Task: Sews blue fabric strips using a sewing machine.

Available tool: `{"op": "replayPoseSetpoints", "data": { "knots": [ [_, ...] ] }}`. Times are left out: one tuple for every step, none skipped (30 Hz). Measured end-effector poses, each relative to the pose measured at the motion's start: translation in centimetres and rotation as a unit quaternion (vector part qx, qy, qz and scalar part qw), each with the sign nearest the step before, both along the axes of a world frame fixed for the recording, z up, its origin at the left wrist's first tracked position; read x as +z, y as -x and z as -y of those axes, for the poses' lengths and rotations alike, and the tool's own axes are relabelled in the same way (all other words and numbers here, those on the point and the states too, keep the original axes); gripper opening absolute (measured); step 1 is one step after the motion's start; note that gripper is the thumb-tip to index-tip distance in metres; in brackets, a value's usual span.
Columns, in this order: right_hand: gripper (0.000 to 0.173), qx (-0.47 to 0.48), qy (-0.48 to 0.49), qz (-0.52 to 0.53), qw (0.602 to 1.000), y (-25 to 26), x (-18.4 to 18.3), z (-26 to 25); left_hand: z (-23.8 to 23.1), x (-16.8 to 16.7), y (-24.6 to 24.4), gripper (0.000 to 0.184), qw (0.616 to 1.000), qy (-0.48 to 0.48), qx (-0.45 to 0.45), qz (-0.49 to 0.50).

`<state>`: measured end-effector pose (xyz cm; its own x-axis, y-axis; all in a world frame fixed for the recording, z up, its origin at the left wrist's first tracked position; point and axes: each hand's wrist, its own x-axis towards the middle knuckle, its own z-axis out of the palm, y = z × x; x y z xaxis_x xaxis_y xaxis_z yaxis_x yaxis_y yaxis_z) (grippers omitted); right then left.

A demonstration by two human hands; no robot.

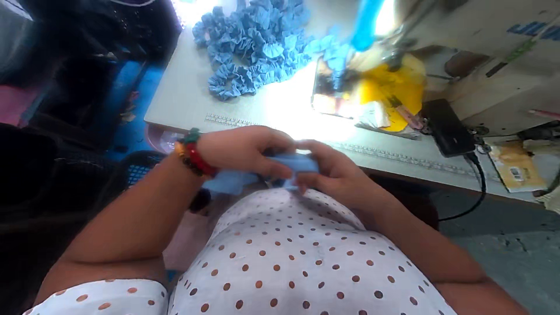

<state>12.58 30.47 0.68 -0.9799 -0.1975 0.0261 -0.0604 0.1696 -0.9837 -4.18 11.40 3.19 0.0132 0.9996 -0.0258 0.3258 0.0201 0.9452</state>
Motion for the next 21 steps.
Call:
{"op": "replayPoseSetpoints", "data": {
  "knots": [
    [0.04, -0.011, -0.008, 0.001, 1.0, -0.4, 0.1, -1.0, 0.6, -0.3, 0.9, 0.009, 1.0, 0.021, 0.005, 0.021],
    [0.034, -0.028, -0.026, -0.008, 0.999, -0.9, 0.1, -2.5, 1.5, -0.7, 1.9, 0.009, 0.999, 0.034, 0.017, 0.028],
    [0.028, -0.05, -0.039, -0.018, 0.998, -1.6, -0.1, -4.3, 2.6, -1.0, 2.6, 0.009, 0.998, 0.044, 0.032, 0.027],
    [0.023, -0.08, -0.043, -0.024, 0.996, -2.6, -0.4, -6.0, 3.7, -1.3, 3.2, 0.007, 0.997, 0.055, 0.05, 0.028],
    [0.02, -0.117, -0.047, -0.02, 0.992, -3.7, -0.9, -7.7, 4.7, -1.5, 3.6, 0.005, 0.995, 0.064, 0.067, 0.03],
    [0.02, -0.151, -0.056, -0.006, 0.987, -4.9, -1.3, -9.1, 5.7, -1.8, 4.0, 0.004, 0.993, 0.071, 0.083, 0.038],
    [0.02, -0.172, -0.078, 0.018, 0.982, -6.1, -1.6, -10.4, 6.4, -2.1, 4.3, 0.006, 0.992, 0.067, 0.093, 0.046],
    [0.019, -0.177, -0.123, 0.046, 0.975, -7.3, -1.9, -11.5, 7.0, -2.5, 4.7, 0.008, 0.992, 0.06, 0.1, 0.047],
    [0.02, -0.161, -0.199, 0.078, 0.964, -8.3, -1.9, -12.3, 7.3, -2.8, 4.9, 0.008, 0.993, 0.05, 0.104, 0.04],
    [0.023, -0.128, -0.292, 0.109, 0.942, -9.0, -1.7, -12.7, 7.2, -2.9, 5.0, 0.008, 0.993, 0.04, 0.113, 0.025],
    [0.026, -0.092, -0.371, 0.135, 0.914, -9.3, -1.1, -12.4, 6.7, -2.7, 4.9, 0.007, 0.993, 0.031, 0.117, -0.002],
    [0.031, -0.062, -0.417, 0.154, 0.894, -9.2, -0.4, -11.8, 5.9, -2.3, 4.6, 0.006, 0.992, 0.028, 0.115, -0.032],
    [0.04, -0.051, -0.443, 0.14, 0.884, -8.8, 0.0, -10.8, 4.9, -1.8, 4.0, 0.007, 0.992, 0.025, 0.104, -0.071],
    [0.046, -0.06, -0.45, 0.095, 0.886, -8.0, 0.2, -9.5, 3.6, -1.3, 3.3, 0.01, 0.991, 0.017, 0.081, -0.108],
    [0.053, -0.081, -0.434, 0.035, 0.896, -7.0, 0.4, -7.8, 2.1, -1.0, 2.4, 0.013, 0.989, 0.002, 0.052, -0.138],
    [0.06, -0.1, -0.388, -0.017, 0.916, -5.7, 0.5, -6.0, 0.6, -0.7, 1.4, 0.015, 0.987, -0.015, 0.022, -0.159],
    [0.067, -0.099, -0.312, -0.058, 0.943, -4.3, 0.4, -4.3, -0.9, -0.5, 0.5, 0.017, 0.986, -0.031, -0.008, -0.165],
    [0.073, -0.083, -0.217, -0.086, 0.969, -2.8, 0.1, -2.8, -2.1, -0.2, -0.2, 0.016, 0.986, -0.041, -0.034, -0.158],
    [0.077, -0.064, -0.119, -0.094, 0.986, -1.6, -0.3, -1.6, -3.0, -0.1, -0.6, 0.014, 0.987, -0.044, -0.052, -0.146],
    [0.078, -0.058, -0.039, -0.079, 0.994, -0.7, -0.7, -0.8, -3.6, 0.0, -0.6, 0.012, 0.988, -0.042, -0.06, -0.134],
    [0.076, -0.061, 0.01, -0.056, 0.996, -0.1, -0.9, -0.6, -3.7, -0.1, -0.4, 0.011, 0.99, -0.035, -0.055, -0.122]
  ]
}}
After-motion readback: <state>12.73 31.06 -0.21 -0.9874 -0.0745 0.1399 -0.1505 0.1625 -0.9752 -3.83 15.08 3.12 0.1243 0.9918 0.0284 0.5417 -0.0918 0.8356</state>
